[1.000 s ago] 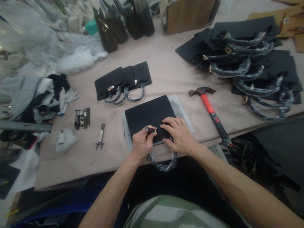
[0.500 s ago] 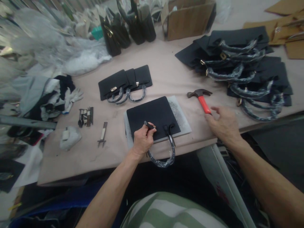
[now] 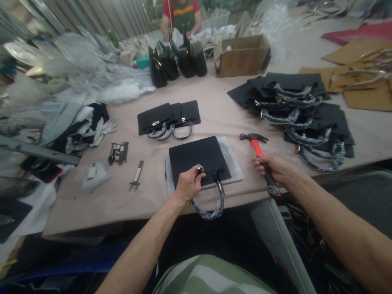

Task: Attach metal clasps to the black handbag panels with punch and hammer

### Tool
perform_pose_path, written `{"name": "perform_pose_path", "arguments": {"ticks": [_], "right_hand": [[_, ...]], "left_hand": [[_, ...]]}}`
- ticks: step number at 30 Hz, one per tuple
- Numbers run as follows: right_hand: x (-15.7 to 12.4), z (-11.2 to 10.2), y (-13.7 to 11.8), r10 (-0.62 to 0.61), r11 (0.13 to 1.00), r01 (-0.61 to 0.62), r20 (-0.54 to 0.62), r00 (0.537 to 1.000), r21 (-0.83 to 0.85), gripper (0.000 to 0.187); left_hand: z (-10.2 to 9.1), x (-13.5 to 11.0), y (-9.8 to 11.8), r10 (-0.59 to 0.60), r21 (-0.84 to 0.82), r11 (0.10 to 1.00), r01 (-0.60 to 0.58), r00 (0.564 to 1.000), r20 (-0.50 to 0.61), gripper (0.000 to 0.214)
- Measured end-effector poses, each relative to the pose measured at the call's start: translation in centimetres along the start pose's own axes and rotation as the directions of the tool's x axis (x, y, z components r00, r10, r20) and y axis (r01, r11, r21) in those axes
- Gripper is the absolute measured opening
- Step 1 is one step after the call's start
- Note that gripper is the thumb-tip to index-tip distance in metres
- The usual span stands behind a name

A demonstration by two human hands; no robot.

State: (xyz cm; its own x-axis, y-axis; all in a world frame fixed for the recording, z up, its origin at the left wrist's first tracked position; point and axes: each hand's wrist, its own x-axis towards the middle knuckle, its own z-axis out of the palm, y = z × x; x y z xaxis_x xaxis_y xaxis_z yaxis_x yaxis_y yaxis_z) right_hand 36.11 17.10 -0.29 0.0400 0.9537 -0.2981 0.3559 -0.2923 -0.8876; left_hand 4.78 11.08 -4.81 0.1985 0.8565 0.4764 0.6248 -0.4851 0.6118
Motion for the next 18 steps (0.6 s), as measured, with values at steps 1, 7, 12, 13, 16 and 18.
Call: {"name": "perform_pose_path", "arguments": {"ticks": [1, 7, 12, 13, 16, 18], "right_hand": [[-0.7, 0.3, -1.3, 0.013, 1.000, -0.013, 0.018, 1.000, 0.006, 0.018], [-8.3, 1.6, -8.2, -0.339, 0.921, 0.308, -0.102, 0.935, -0.237, 0.035], [-11.3, 2.1, -10.0, -0.667, 0.430, 0.640, 0.254, 0.701, -0.637, 0.035], [-11.6, 2.1, -10.4, -0.667, 0.379, 0.649, 0.292, 0.686, -0.659, 0.036], [-13.0, 1.8, -12.2, -0.757, 0.395, 0.620, 0.142, 0.637, -0.678, 0.035], [-13.7, 1.8, -12.7, -0.802, 0.473, 0.566, -0.063, 0.594, -0.675, 0.032]], "left_hand": [[0.1, 0.0, -0.1, 0.009, 0.000, 1.000, -0.009, 1.000, 0.002, 0.010], [0.4, 0.0, -0.5, -0.010, 0.011, 1.000, 0.010, 0.999, 0.048, 0.008], [0.5, -0.2, -0.6, -0.038, 0.036, 0.999, 0.036, 0.997, 0.064, 0.006], [0.5, -0.1, -0.6, -0.040, 0.034, 0.999, 0.038, 0.997, 0.064, 0.006], [0.8, 0.2, -0.4, -0.042, 0.006, 0.999, 0.041, 0.997, 0.067, 0.007], [0.7, 0.2, -0.5, -0.055, -0.003, 0.998, 0.055, 0.995, 0.083, 0.008]]}}
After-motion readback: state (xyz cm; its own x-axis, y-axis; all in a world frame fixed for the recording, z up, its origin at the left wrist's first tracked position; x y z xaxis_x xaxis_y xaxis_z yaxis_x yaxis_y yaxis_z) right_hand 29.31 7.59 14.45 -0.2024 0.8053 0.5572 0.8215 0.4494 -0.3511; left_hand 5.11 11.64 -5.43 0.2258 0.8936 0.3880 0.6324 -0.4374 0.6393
